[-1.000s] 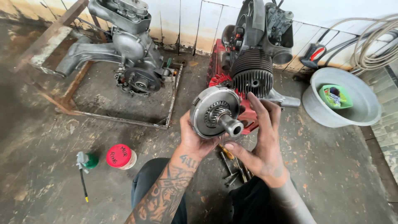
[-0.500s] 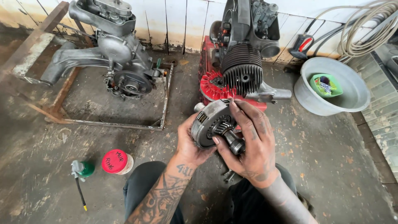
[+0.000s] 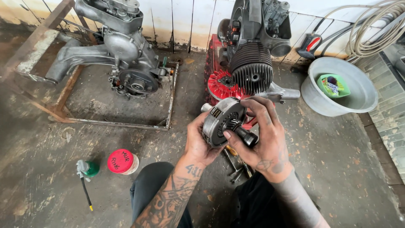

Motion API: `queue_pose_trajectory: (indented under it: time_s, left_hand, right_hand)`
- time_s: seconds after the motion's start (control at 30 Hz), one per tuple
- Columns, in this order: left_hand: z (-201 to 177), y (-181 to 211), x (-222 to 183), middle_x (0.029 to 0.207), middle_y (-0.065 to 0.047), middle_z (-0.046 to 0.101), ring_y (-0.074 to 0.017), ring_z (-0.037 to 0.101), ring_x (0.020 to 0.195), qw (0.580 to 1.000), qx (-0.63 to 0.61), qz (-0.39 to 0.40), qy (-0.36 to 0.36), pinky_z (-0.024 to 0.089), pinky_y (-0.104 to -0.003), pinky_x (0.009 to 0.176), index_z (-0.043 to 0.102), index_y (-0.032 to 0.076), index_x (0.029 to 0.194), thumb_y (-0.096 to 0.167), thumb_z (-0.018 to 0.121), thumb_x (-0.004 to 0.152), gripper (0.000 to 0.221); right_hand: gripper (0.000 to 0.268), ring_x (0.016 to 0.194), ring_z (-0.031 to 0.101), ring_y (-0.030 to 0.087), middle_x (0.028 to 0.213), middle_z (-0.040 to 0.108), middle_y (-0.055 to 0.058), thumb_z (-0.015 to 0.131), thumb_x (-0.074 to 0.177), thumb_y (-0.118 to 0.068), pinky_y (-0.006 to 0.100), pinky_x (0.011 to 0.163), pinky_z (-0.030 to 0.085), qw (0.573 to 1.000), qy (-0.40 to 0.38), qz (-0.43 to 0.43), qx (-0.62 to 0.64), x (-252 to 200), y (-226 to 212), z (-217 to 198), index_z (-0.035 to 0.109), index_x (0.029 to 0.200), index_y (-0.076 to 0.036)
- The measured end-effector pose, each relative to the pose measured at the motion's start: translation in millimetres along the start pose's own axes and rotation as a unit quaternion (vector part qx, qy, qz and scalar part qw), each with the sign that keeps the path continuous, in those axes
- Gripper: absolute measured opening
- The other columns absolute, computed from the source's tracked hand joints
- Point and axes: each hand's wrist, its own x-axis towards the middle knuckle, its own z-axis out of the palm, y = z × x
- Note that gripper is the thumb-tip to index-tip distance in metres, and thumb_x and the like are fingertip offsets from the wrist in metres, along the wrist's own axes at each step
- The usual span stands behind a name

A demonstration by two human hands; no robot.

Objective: Repairing and assembling a motorcycle clutch assembly at a floor-level workspace.

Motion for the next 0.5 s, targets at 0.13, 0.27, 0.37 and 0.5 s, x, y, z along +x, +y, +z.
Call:
queue_pose_trajectory:
  time_s: [0.13, 0.27, 0.37, 0.5]
  left_hand:
    - [7.2, 4.9, -3.5, 0.105, -0.015, 0.071, -0.0228, 0.067, 0.085, 1.0, 0.007, -0.014, -0.008, 0.061, -0.034, 0.062, 0.065, -0.003, 0.124, 0.026, 0.058, 0.095, 0.042]
    - [4.3, 1.5, -2.0, 0.103, -0.018, 0.071, -0.0237, 0.07, 0.081, 1.0, 0.019, -0.011, -0.021, 0.064, -0.033, 0.061, 0.062, -0.009, 0.124, 0.025, 0.056, 0.096, 0.044]
    - [4.5, -0.4, -2.4, 0.103, -0.017, 0.071, -0.0247, 0.071, 0.083, 1.0, 0.014, -0.02, -0.007, 0.064, -0.036, 0.063, 0.063, -0.007, 0.122, 0.026, 0.057, 0.097, 0.042]
    - [5.5, 3.0, -1.8, 0.111, -0.017, 0.072, -0.0264, 0.072, 0.091, 1.0, 0.01, -0.026, -0.015, 0.064, -0.037, 0.067, 0.064, -0.004, 0.126, 0.028, 0.055, 0.097, 0.044]
  right_hand:
    - [0.056, 0.102, 0.062, 0.028, 0.123, 0.057, 0.019, 0.081, 0.077, -0.013, 0.037, 0.09, 0.057, 0.999, -0.011, 0.0, 0.037, 4.7, 0.2, -6.4, 0.056, 0.123, 0.006]
    - [0.035, 0.094, 0.06, 0.023, 0.115, 0.058, 0.016, 0.071, 0.084, -0.005, 0.034, 0.084, 0.054, 0.998, 0.002, 0.025, 0.062, 5.1, 0.4, -9.6, 0.059, 0.115, 0.005]
    - [0.034, 0.093, 0.059, 0.023, 0.114, 0.058, 0.016, 0.07, 0.082, -0.002, 0.033, 0.083, 0.053, 0.998, 0.004, 0.034, 0.054, 3.9, 0.4, -8.3, 0.057, 0.113, 0.004]
    - [0.041, 0.104, 0.058, 0.028, 0.124, 0.053, 0.019, 0.066, 0.081, -0.004, 0.037, 0.092, 0.05, 0.998, 0.028, 0.023, 0.052, 1.2, -3.3, -0.4, 0.056, 0.119, 0.005]
